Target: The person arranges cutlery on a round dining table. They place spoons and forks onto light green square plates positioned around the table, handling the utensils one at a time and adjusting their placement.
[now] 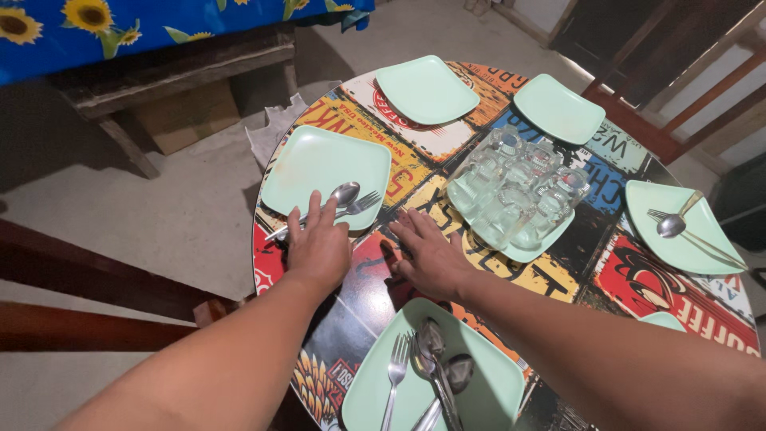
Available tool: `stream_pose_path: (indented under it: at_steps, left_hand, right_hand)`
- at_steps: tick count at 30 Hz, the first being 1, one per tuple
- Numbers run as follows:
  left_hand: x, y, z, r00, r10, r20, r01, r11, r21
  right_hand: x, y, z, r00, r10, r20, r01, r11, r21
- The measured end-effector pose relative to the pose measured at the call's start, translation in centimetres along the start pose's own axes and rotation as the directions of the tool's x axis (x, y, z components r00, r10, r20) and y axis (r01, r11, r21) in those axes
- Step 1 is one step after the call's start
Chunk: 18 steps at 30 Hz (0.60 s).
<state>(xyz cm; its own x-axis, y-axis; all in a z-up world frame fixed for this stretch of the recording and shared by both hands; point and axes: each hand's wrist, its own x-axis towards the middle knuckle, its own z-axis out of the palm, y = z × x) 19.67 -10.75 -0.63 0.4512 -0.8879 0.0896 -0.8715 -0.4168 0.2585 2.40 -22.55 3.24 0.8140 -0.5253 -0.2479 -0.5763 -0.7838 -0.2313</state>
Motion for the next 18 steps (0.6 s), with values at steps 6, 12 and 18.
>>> stream_pose_path:
  at_steps: [6,12,18]
  left_hand:
    - [-1.3,0.9,-0.1,0.997,0.014,-0.071,-0.014,1.000,-0.003]
    - [-3.2,1.6,0.0,1.000,0.010,-0.011,-0.010,1.000,0.007]
    - [-4.7,2.3,0.6,0.996,0.029,-0.083,-0.027,0.999,0.028]
  right_hand:
    - [-1.2,0.2,0.0,1.000,0.023,0.017,-0.023,0.999,0.040]
    - [-2.5,0.9,1.0,1.000,-0.014,-0.011,0.014,1.000,0.004]
    - [-4.3,0.6,0.8,1.000,-0.001,0.001,0.001,0.999,0.044]
